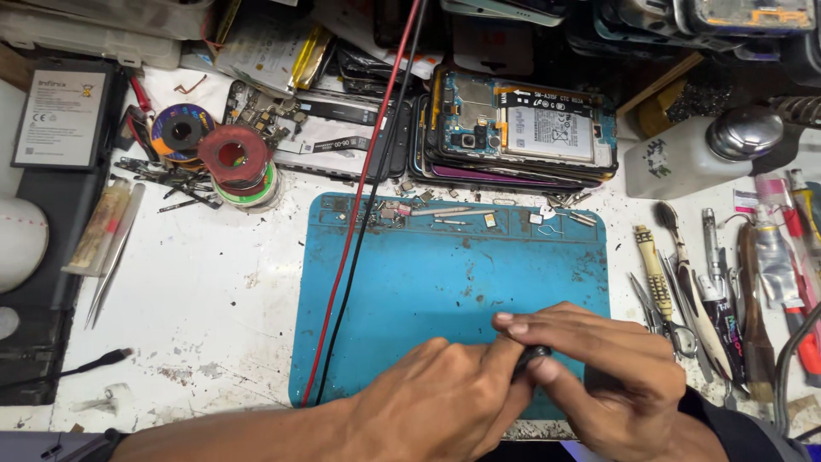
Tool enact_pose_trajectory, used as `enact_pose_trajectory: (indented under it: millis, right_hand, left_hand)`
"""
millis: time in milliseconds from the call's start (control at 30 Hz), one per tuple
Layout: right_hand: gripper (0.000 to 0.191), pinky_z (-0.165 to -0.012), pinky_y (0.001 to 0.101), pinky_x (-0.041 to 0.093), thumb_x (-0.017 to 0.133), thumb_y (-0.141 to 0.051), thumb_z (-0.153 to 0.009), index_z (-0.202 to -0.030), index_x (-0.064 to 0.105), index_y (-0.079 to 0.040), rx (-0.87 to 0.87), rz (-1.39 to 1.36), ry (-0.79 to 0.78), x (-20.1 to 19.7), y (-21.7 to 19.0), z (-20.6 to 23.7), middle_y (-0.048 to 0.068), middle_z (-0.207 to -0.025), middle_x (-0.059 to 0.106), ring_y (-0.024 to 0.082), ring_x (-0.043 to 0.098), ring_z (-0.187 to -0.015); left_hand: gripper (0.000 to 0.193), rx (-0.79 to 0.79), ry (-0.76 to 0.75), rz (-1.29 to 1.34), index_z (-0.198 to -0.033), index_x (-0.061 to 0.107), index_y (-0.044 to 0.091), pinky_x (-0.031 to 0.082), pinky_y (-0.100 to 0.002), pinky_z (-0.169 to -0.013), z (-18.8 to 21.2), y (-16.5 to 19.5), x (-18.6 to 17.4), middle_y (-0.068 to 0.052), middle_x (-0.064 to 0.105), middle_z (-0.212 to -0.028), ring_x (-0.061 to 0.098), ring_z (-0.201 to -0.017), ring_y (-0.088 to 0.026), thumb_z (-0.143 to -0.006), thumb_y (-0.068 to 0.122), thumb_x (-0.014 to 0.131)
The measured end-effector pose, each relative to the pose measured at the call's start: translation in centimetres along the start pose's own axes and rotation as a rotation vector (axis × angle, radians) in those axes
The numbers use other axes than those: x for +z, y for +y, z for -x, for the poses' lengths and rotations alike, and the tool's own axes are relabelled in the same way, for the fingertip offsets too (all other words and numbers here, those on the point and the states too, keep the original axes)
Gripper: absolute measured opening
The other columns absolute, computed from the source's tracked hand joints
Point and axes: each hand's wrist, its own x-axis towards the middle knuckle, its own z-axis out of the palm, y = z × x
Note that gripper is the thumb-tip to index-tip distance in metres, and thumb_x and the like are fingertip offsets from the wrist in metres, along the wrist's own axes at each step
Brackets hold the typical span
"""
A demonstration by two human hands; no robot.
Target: The person places an Oppo smartphone face down on a repair mat, picks up a black adhesive back-cover sticker, aligns it over the phone's back, peels off the backing film, and presses the sticker firmly around the edges and camera area. They then turn the phone over and set it on the mat.
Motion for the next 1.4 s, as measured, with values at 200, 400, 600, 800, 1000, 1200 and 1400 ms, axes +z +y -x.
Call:
enact_pose_trajectory:
  millis: [200, 400, 600, 800, 1000, 1200, 1400]
  right_hand:
    - [0.022, -0.094, 0.0450, 0.064, 0.060, 0.000, -0.097, -0.111, 0.074, 0.011, 0.137, -0.239, -0.035, -0.5, 0.3, -0.3, 0.027, -0.112, 0.079, 0.035, 0.081, -0.105]
    - [0.023, -0.094, 0.0420, 0.064, 0.064, -0.004, -0.096, -0.113, 0.076, 0.006, 0.221, -0.205, -0.129, -0.7, 0.7, -0.5, 0.020, -0.112, 0.079, 0.033, 0.078, -0.107]
    - [0.036, -0.105, 0.0466, 0.057, 0.071, -0.006, -0.091, -0.125, 0.072, 0.007, 0.233, -0.518, -0.374, -3.9, 2.9, -1.2, 0.027, -0.125, 0.077, 0.038, 0.076, -0.119]
    - [0.026, -0.100, 0.0432, 0.056, 0.080, -0.011, -0.092, -0.111, 0.072, 0.005, 0.176, -0.724, -0.408, -2.2, 4.9, -0.4, 0.020, -0.113, 0.071, 0.030, 0.069, -0.109]
    - [0.022, -0.084, 0.0363, 0.056, 0.071, -0.020, -0.099, -0.092, 0.068, 0.001, 0.296, -0.522, -0.426, -1.0, 3.7, -1.4, 0.014, -0.094, 0.071, 0.022, 0.069, -0.090]
    - [0.031, -0.086, 0.0318, 0.057, 0.053, -0.028, -0.106, -0.120, 0.069, -0.004, 0.150, -0.385, -0.390, -1.7, 2.0, -2.1, 0.009, -0.102, 0.078, 0.018, 0.074, -0.095]
    - [0.056, -0.074, 0.0311, 0.063, 0.074, -0.016, -0.092, -0.145, 0.061, -0.005, 0.068, 0.022, -0.366, -3.7, -1.5, -0.7, 0.012, -0.107, 0.084, 0.024, 0.082, -0.090]
  left_hand:
    - [0.033, 0.012, 0.049, -0.006, -0.108, 0.059, -0.018, 0.054, -0.055, -0.052, 0.2, -0.3, 0.4, -0.031, 0.065, -0.069, 0.066, -0.057, -0.047, -0.105, 0.015, 0.059]
    - [0.033, -0.089, -0.065, 0.027, -0.104, 0.062, -0.011, 0.056, -0.055, -0.058, -0.3, 0.3, -0.7, -0.029, 0.066, -0.070, 0.066, -0.060, -0.046, -0.104, 0.021, 0.057]
    - [0.034, -0.152, -0.137, 0.310, -0.110, 0.067, -0.002, 0.053, -0.043, -0.057, -0.9, 1.3, -3.8, -0.017, 0.069, -0.073, 0.067, -0.055, -0.031, -0.105, 0.030, 0.056]
    - [0.044, -0.344, -0.374, 0.362, -0.095, 0.067, -0.001, 0.047, -0.034, -0.048, -1.0, 1.9, -4.5, -0.006, 0.063, -0.060, 0.059, -0.050, -0.015, -0.104, 0.040, 0.057]
    - [0.035, -0.260, -0.478, 0.282, -0.114, 0.067, 0.008, 0.042, -0.034, -0.046, -0.5, 1.9, -3.9, -0.006, 0.055, -0.055, 0.051, -0.047, -0.016, -0.105, 0.041, 0.057]
    - [0.034, -0.253, -0.204, 0.294, -0.115, 0.069, 0.003, 0.041, -0.032, -0.047, -0.7, 1.8, -4.2, -0.009, 0.057, -0.061, 0.050, -0.052, -0.013, -0.104, 0.034, 0.060]
    - [0.031, 0.065, 0.006, 0.140, -0.131, 0.063, 0.004, 0.057, -0.030, -0.069, -0.7, 2.9, -4.0, -0.012, 0.073, -0.093, 0.069, -0.076, -0.021, -0.106, 0.022, 0.061]
